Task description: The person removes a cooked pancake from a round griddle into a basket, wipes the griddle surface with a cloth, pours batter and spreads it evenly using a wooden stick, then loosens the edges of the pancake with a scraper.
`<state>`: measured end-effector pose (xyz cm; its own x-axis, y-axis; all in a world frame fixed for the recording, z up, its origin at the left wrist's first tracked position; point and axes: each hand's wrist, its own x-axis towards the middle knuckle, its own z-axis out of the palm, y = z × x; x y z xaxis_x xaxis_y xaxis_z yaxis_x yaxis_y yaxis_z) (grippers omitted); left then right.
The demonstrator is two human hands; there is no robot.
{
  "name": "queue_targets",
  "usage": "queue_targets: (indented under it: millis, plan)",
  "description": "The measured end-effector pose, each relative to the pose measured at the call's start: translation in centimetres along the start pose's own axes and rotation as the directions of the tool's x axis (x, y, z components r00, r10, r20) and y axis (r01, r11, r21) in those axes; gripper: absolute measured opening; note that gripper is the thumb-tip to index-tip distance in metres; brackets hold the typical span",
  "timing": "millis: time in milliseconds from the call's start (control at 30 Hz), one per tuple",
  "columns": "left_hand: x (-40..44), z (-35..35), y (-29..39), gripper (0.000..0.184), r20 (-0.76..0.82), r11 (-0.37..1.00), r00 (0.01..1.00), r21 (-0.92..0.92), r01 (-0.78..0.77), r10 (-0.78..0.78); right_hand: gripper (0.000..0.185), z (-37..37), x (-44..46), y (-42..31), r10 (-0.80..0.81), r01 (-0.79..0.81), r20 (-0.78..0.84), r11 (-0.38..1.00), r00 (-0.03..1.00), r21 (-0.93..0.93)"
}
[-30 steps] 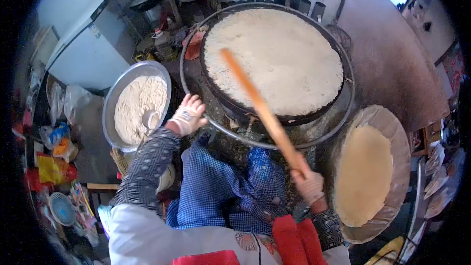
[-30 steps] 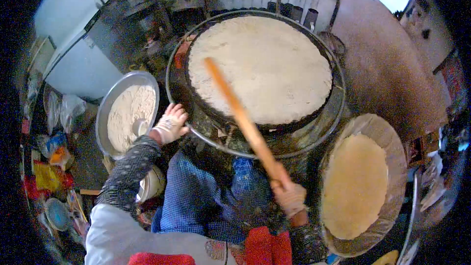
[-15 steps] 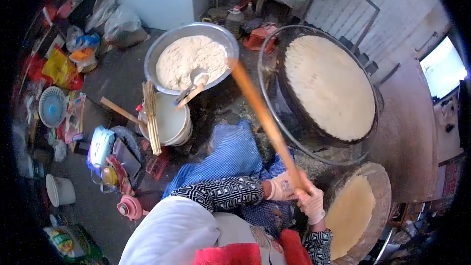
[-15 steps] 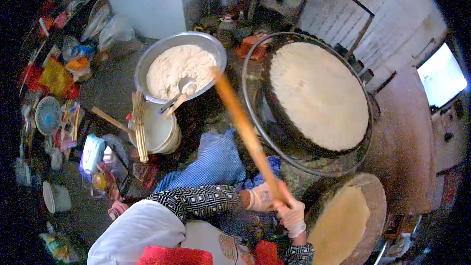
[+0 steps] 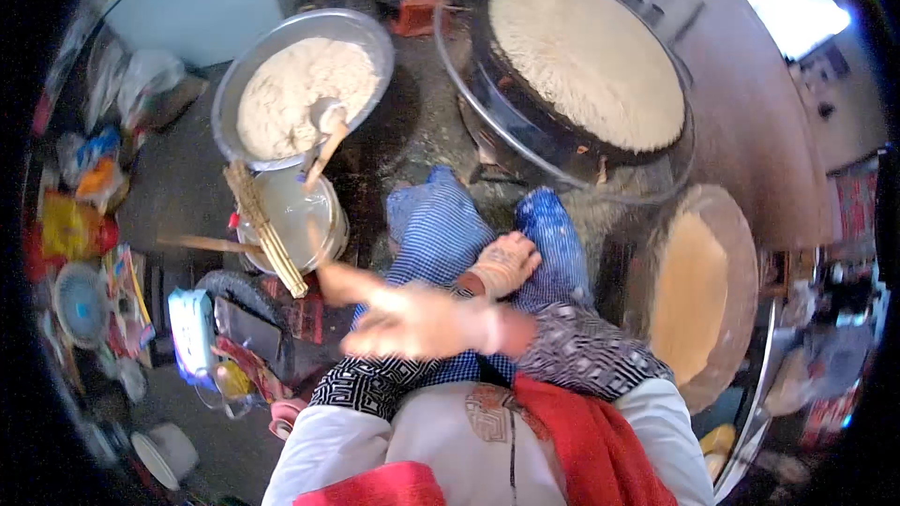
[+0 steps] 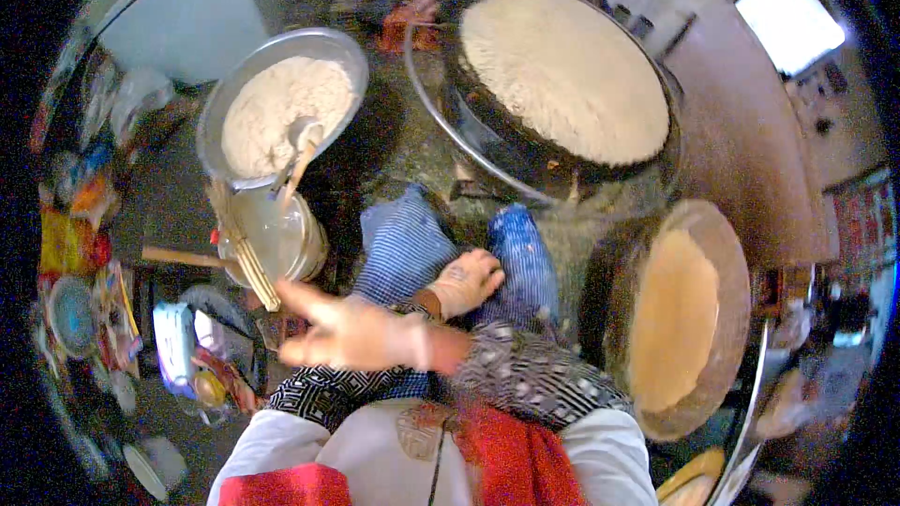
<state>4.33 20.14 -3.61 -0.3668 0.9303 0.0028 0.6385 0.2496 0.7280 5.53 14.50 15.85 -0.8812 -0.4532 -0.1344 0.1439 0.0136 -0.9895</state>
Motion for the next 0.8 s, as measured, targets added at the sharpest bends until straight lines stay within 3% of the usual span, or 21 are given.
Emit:
queue_targets:
  millis: [67,133,167,200,233,267,300,333,400,433,467,500,533,567,600,633,700,733,800]
  plan:
    - [-0.6,-1.5,0.2,0.031,0.014,0.996,1.000,-0.082,0.027,-0.026,0.072,2.6,-0.1,1.6,-0.307,0.266,-0.064,0.898,0.950,-0.351]
    - [-1.0,-1.0,-0.2,0.032,0.031,0.991,0.999,-0.132,0.026,-0.022,0.058,0.2,-3.3,1.7,-0.204,0.134,-0.118,0.890,0.972,-0.437]
    - [-0.8,-0.5,-0.3,0.033,0.042,0.994,0.998,-0.105,0.042,-0.038,0.050,-1.7,-6.1,1.3,-0.069,0.012,-0.223,0.969,0.972,-0.247]
    - [-1.5,-0.9,0.2,0.031,-0.002,0.993,1.000,-0.114,0.002,-0.002,0.047,-3.9,-9.6,1.6,-0.022,-0.074,-0.337,0.961,0.941,-0.268]
    - [-2.1,-1.3,0.6,0.028,-0.045,0.992,0.998,-0.120,-0.039,0.034,0.050,-5.0,-13.8,1.3,0.192,-0.113,-0.435,0.973,0.880,0.201]
    - [-1.3,-2.6,1.2,0.026,0.091,0.995,0.996,-0.099,-0.011,0.020,0.055,-6.2,-19.2,-0.5,0.342,-0.227,-0.348,0.916,0.873,0.330]
    - [-1.3,-2.5,0.9,0.025,0.030,0.989,0.995,-0.121,-0.089,0.093,0.062,-5.6,-23.6,1.9,0.112,0.016,-0.334,0.934,0.936,0.357]
    - [-1.6,-2.3,0.7,0.023,-0.038,0.977,0.987,-0.138,-0.162,0.159,0.059,-4.1,-25.5,2.0,0.091,-0.024,-0.283,0.972,0.955,0.232]
    - [-2.3,-5.0,3.6,0.027,0.066,0.947,0.998,-0.321,0.002,0.020,0.054,-1.2,-29.5,2.0,0.049,-0.057,-0.180,0.998,0.982,-0.040]
    - [-3.1,-6.6,5.0,0.030,0.195,0.856,0.977,-0.486,0.174,-0.088,0.049,-0.1,-30.8,2.3,0.051,-0.082,-0.326,0.993,0.944,-0.081]
    - [-4.0,-8.7,6.4,0.032,0.312,0.700,0.946,-0.655,0.285,-0.093,0.044,0.7,-31.7,2.6,0.053,-0.118,-0.462,0.987,0.885,-0.113]
    - [-5.2,-10.7,8.3,0.041,0.323,0.611,0.946,-0.754,0.241,0.026,0.032,1.4,-33.2,3.2,0.028,-0.130,-0.706,0.987,0.708,-0.091]
    - [-5.3,-12.5,9.2,0.059,0.350,0.607,0.887,-0.787,0.105,0.301,0.023,2.1,-34.7,3.9,0.000,-0.127,-0.885,0.990,0.465,-0.067]
    - [-6.8,-13.5,10.1,0.075,0.389,0.495,0.836,-0.853,0.167,0.388,0.023,2.1,-36.2,3.7,-0.028,-0.115,-0.980,0.992,0.196,-0.052]
    - [-5.6,-14.4,12.2,0.075,0.424,0.452,0.596,-0.885,0.113,0.682,0.023,1.5,-36.8,2.4,-0.063,-0.105,-0.996,0.992,0.061,-0.069]
    - [-5.1,-15.1,14.9,0.077,0.416,0.415,0.430,-0.904,0.102,0.801,0.023,0.9,-37.4,1.3,-0.117,-0.088,-0.990,0.988,0.077,-0.124]
    - [-3.7,-16.6,21.2,0.082,0.347,0.339,0.043,-0.932,0.130,0.937,0.024,0.2,-37.9,-0.5,-0.207,-0.033,-0.956,0.975,0.207,-0.218]
    - [-2.0,-17.0,25.2,0.043,0.346,0.328,0.089,-0.930,0.164,0.934,0.024,-0.1,-37.9,-1.4,-0.249,0.011,-0.923,0.966,0.293,-0.257]
    - [-2.9,-18.0,25.8,0.052,0.439,0.438,-0.009,-0.897,-0.051,0.898,0.024,-0.2,-37.5,-1.9,-0.306,0.110,-0.849,0.952,0.430,-0.287]
